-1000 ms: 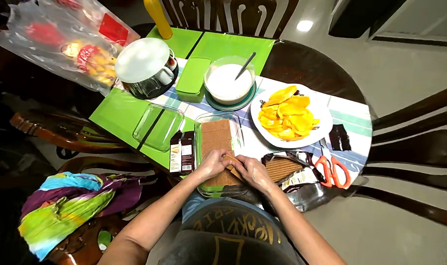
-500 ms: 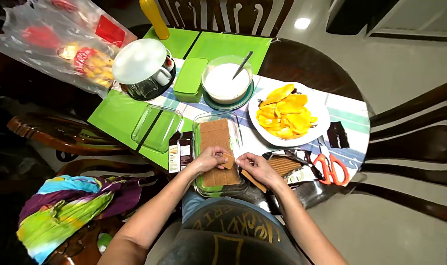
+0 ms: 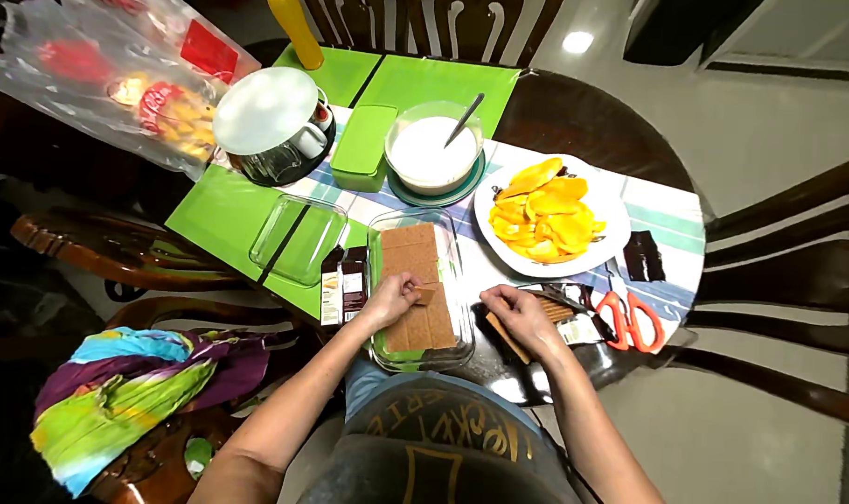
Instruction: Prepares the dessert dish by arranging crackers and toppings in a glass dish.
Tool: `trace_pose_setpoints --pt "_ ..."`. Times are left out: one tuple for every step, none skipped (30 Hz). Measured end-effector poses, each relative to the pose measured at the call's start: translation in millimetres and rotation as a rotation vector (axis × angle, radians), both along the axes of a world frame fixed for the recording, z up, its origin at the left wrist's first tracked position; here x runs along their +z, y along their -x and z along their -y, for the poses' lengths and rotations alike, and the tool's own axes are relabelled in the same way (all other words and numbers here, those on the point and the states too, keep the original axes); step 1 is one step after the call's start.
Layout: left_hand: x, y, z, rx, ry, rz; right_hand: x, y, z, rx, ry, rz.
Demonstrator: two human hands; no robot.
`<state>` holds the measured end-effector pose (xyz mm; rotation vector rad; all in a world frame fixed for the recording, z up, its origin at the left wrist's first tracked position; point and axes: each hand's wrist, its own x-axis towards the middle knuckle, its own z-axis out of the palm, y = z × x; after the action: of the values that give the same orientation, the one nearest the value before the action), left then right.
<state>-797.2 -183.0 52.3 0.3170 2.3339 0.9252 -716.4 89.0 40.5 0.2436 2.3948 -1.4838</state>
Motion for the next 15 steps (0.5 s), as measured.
trace_pose_setpoints --pt "-4 0 -2 -0.001 -0.02 -0.026 -1 -1 -5 -0.032 0.013 -0.005" --pt "-8 1 -4 -0.007 -0.052 -0.065 -1 -2 -8 -0.055 0.025 -0.012" --pt "-13 2 -5 -0.023 -0.085 -0.114 -1 -4 -10 -0.069 0.037 -0.017" --pt "-18 3 -6 -0.038 -0.12 -0.16 -1 -5 -10 -0.073 0.045 -0.019" --pt "-22 3 -7 -0.043 -0.16 -0.206 -1 -7 -10 -0.07 0.054 -0.014" --pt "-25 3 -6 -0.037 -0.216 -0.253 0 -9 -8 -0.061 0.071 -0.005" --pt "-27 1 -6 -0.025 -0.293 -0.298 1 -10 -5 -0.045 0.103 0.012" --pt "-27 -1 -7 -0.015 -0.377 -0.345 2 -10 -1 -0.029 0.156 0.034" --pt "-26 -5 -9 -0.012 -0.453 -0.39 3 -10 4 -0.02 0.233 0.062" --pt "-25 -8 -11 -0.015 -0.516 -0.429 4 -10 10 -0.021 0.328 0.091" --pt "-24 -12 -13 -0.021 -0.561 -0.455 5 -9 17 -0.027 0.425 0.114" --pt "-24 -15 -14 -0.031 -0.597 -0.466 4 -8 23 -0.032 0.508 0.122" --pt "-24 -17 -15 -0.04 -0.621 -0.47 2 -6 29 -0.04 0.569 0.121" --pt "-25 -19 -15 -0.048 -0.635 -0.468 1 -5 34 -0.063 0.602 0.116" --pt "-26 -20 -13 -0.051 -0.639 -0.457 -1 -4 38 -0.091 0.613 0.106"
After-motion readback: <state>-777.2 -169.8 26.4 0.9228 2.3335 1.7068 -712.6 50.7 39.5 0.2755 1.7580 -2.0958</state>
